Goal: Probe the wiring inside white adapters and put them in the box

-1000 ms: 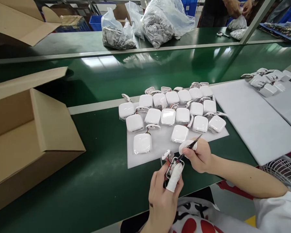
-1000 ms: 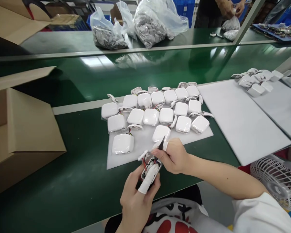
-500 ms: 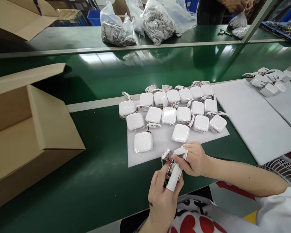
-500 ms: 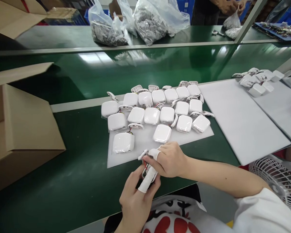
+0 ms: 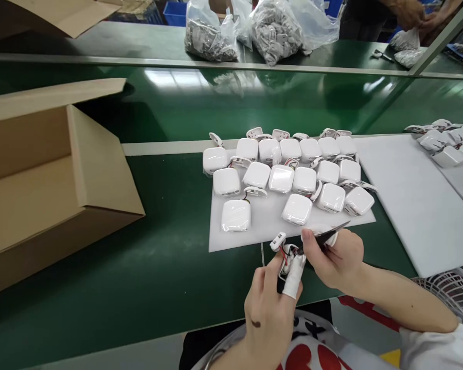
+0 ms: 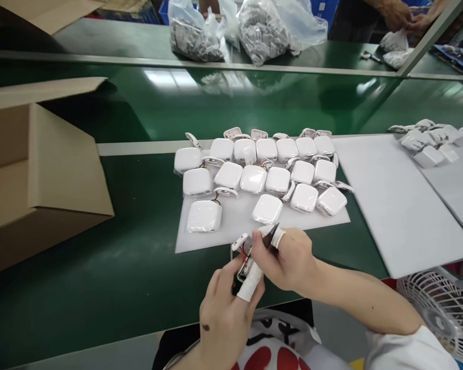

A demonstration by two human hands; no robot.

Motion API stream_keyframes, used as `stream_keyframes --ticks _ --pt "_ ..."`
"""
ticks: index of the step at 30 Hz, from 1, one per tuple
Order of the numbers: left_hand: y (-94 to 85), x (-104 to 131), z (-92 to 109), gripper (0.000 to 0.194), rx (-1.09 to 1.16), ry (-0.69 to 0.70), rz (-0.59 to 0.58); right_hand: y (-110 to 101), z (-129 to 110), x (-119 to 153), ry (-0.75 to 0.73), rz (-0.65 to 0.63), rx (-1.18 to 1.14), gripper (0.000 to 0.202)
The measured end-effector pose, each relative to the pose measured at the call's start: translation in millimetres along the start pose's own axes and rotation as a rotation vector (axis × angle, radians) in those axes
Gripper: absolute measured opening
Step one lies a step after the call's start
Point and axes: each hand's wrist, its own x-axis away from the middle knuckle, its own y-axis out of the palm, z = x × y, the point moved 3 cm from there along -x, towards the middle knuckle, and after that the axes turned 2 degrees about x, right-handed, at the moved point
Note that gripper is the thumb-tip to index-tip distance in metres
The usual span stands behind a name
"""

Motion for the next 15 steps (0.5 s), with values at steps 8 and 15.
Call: stream_keyframes --ticks 8,15 --pt "1.4 1.4 1.0 0.027 0.032 -0.045 -0.019 -2.9 -1.9 -0.5 -0.107 -0.009 0.140 0.040" --pt "-0.1 -0.3 1.3 0.021 0.021 -0.045 0.008 13.1 2.5 15.3 -0.195 -0.046 -0.010 0.032"
